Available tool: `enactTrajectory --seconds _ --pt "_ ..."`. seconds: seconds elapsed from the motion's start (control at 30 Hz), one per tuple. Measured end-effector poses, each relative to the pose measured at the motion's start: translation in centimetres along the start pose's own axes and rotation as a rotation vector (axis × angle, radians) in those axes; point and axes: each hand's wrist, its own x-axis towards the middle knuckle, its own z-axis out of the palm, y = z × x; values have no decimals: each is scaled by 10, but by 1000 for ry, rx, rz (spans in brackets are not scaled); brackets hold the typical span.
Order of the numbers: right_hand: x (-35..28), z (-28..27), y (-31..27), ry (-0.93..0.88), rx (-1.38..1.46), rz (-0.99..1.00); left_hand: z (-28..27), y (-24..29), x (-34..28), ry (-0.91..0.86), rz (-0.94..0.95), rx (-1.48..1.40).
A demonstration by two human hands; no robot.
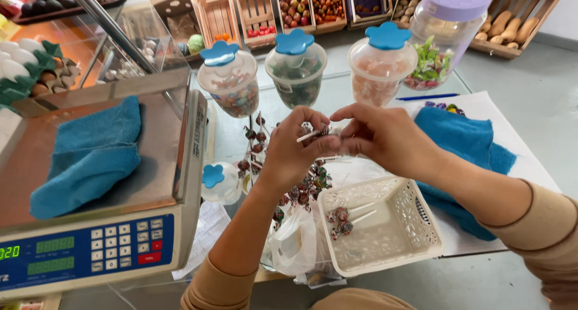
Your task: The person picks up lollipops from a white basket and arranges them into a clear plastic bag placed on a digital scale. They handle the candies by hand, occasionally using a blue cloth to wipe the scale's surface. The person continues to transfer the lollipops from the basket into the bag throughout the video.
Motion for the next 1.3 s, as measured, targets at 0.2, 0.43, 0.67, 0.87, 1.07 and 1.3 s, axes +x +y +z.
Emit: enactTrajectory --seconds 0.2,0.43,0.67,0.87,1.07,1.3 --pt "-29 -12 -7 -72 -291 -215 -5 6 -36 229 47 -85" --pt "-70 42 21 -652 -581 29 25 -4 -99 191 -95 1" --pt "-78 82 53 -699 -773 -82 37 -6 -102 228 53 154" --pt "-65 62 25 -761 -938 -71 45 -8 -106 227 116 136" --pt "-56 -20 -34 -336 -122 27 63 13 -99 241 401 -3" --pt "-81 -2 -13 -364 1186 115 83 28 -92 426 762 141"
